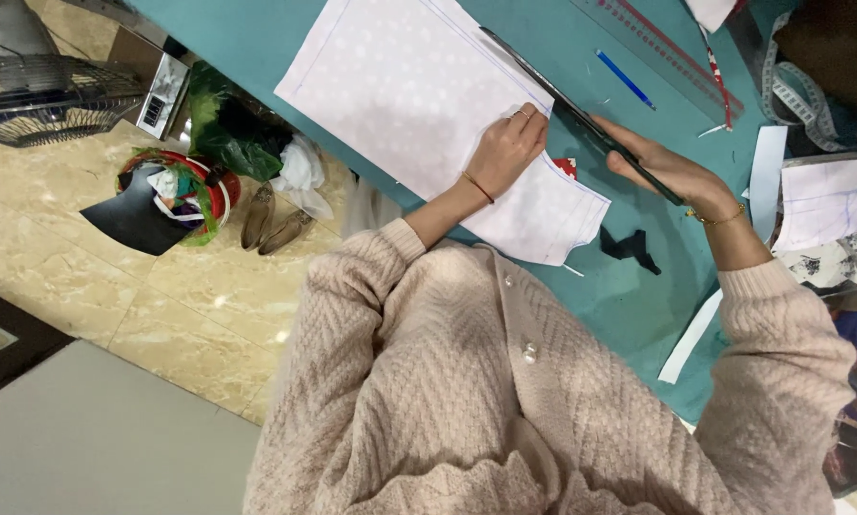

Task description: Tracing patterns onto fabric and cutting out garment pieces using shears and a ruler

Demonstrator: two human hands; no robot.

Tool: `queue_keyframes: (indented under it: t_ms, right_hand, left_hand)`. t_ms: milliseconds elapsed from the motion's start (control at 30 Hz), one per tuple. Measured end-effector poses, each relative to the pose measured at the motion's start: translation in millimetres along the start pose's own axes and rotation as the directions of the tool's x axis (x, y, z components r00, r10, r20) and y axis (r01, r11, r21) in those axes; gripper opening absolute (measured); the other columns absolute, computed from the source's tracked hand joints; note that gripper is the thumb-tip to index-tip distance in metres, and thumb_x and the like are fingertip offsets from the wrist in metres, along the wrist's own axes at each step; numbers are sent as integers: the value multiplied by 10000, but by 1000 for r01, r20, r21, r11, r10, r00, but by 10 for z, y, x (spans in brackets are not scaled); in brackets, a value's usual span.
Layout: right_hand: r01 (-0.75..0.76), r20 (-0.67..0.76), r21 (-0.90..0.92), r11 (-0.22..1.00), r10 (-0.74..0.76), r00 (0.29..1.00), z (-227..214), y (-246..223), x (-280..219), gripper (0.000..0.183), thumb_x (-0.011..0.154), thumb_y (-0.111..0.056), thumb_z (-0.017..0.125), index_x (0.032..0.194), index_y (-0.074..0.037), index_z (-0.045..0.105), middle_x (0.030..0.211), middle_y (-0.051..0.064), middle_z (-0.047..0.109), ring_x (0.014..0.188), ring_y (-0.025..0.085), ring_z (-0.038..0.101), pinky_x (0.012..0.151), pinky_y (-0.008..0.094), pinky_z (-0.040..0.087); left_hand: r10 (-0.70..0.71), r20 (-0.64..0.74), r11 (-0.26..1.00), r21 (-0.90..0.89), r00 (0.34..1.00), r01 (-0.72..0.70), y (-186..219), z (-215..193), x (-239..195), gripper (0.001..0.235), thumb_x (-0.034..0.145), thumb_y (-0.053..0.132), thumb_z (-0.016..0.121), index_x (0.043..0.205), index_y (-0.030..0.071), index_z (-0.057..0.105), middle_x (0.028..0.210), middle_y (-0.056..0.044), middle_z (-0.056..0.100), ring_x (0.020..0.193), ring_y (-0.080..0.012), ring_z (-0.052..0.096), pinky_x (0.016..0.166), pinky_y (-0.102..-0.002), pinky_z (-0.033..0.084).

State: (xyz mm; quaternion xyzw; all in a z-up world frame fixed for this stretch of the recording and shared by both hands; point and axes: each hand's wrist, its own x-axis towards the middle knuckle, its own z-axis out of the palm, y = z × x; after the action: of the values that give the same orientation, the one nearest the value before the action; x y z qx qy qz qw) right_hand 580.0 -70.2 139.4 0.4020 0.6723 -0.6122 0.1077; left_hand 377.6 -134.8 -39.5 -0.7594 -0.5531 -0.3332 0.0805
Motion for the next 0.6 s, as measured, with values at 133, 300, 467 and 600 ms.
queue_keyframes:
  t_ms: [133,300,467,600]
  right_hand:
    - [0,-53,-6,1000,0,999,38,0,76,826,969,-530,430,1642,-111,200,1688,176,201,1536,359,190,1207,539,174]
    - [105,-101,-23,994,-107,989,63,161,128,749,1039,-419,483,1638,-31,256,1640,317,250,1487,480,239,1178,627,212]
    - [53,-84,148,988,-40,996,41,692,249,724,1069,-429,490,1689,-127,269,730,71,504,590,146,454,513,322,375]
    - [97,-63,209,973,-86,994,58,600,233,680,1091,-378,465,1674,-97,254,684,18,461,538,83,390,454,272,325]
  left_hand:
    - [-47,-60,994,-102,997,40,27,157,-31,81,974,123,573,899,106,598,856,-21,538,677,-163,599,572,-289,521]
    - [-100,-86,984,-159,991,85,45,165,-22,60,930,176,594,885,137,586,810,-11,532,563,-183,631,550,-298,546]
    - [-101,-99,986,-142,990,86,44,136,-13,74,943,188,580,882,145,581,799,-8,527,558,-185,625,553,-300,537]
    - [-117,-108,984,-146,987,101,59,212,-34,81,938,182,576,867,144,575,793,-6,525,543,-180,617,543,-293,531]
